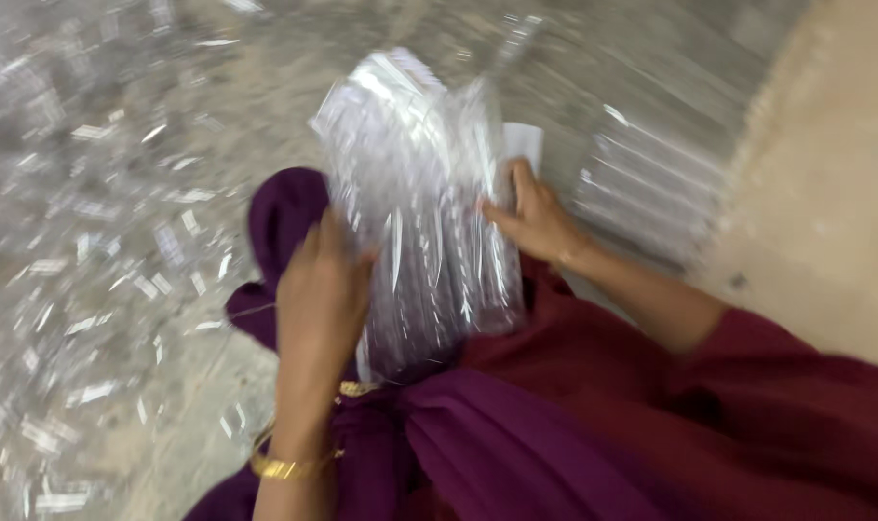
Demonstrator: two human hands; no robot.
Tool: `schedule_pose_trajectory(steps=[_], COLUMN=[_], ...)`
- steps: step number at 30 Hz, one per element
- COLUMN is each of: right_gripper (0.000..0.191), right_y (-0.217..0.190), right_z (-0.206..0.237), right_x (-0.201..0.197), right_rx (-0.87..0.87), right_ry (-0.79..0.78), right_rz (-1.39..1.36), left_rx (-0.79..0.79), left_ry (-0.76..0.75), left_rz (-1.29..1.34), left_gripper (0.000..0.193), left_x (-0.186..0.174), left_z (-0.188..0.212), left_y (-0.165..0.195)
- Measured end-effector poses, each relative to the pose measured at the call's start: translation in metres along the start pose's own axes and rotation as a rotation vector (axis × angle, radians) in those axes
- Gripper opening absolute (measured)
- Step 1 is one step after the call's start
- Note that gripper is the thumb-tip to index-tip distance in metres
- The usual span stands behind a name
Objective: The person sits on the floor among a large spread of clear plastic tubes and gathers them into a clear plastic bag on their lap. They then wrap a bundle of tubes with clear plastic film and set the wrapped bundle aside on the floor.
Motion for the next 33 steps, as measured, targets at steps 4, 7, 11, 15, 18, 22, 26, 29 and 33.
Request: schedule_pose_trajectory(steps=[4, 7, 11, 15, 18, 22, 26, 29, 33], right_gripper=[0.062, 0.067, 0.072, 0.079, 0.078, 0.077, 0.074, 0.074, 0.070], right_y=[0.096, 0.190, 0.273, 0.306, 0.317, 0.317, 0.317, 0.326, 0.349], right_z=[0.029, 0.062, 0.097, 0.091, 0.083, 0.082, 0.085, 0.081, 0.071], right_x=[-0.018, -0.005, 0.030, 0.036, 0.016, 0.007, 0.008, 0.006, -0.006], right_rx=[0.179, 0.352, 0.640, 0.861, 0.920, 0.969, 0.951, 0.938, 0.800], right_ry=[0.563, 0.909, 1.240, 1.305, 1.292, 1.318, 1.392, 1.399, 1.423], right_rz=[-0.431, -0.724, -1.019, -1.260, -1.261, -1.296, -1.355, -1.351, -1.350], left_rx=[0.403, 0.871, 0.834, 0.381, 0.106, 0.117, 0.171, 0.192, 0.161], left_ry=[-0.022, 0.186, -0.246, -0.143, -0.440, -0.388, -0.322, -0.272, -0.261], left_rz=[-0.052, 0.010, -0.127, -0.394, -0.603, -0.688, -0.688, -0.667, -0.682], left_gripper=[0.050, 0.063, 0.057, 0.036, 0.052, 0.052, 0.049, 0.047, 0.046], left_x=[0.049, 0.105, 0.190, 0.166, 0.186, 0.195, 0.191, 0.187, 0.197], left_z=[-0.046, -0.014, -0.046, -0.116, -0.126, -0.125, -0.125, -0.125, -0.128], left_y=[0.110, 0.168, 0.092, -0.086, -0.175, -0.179, -0.168, -0.168, -0.167])
Point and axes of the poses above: each hand's wrist, its own z-axis away from the middle knuckle, its own x-axis out of the palm, y = z × x, the point moved 9 cm from there along -z, towards the middle knuckle, and after that the axes turned 5 degrees about -z, right-handed, at the moved point
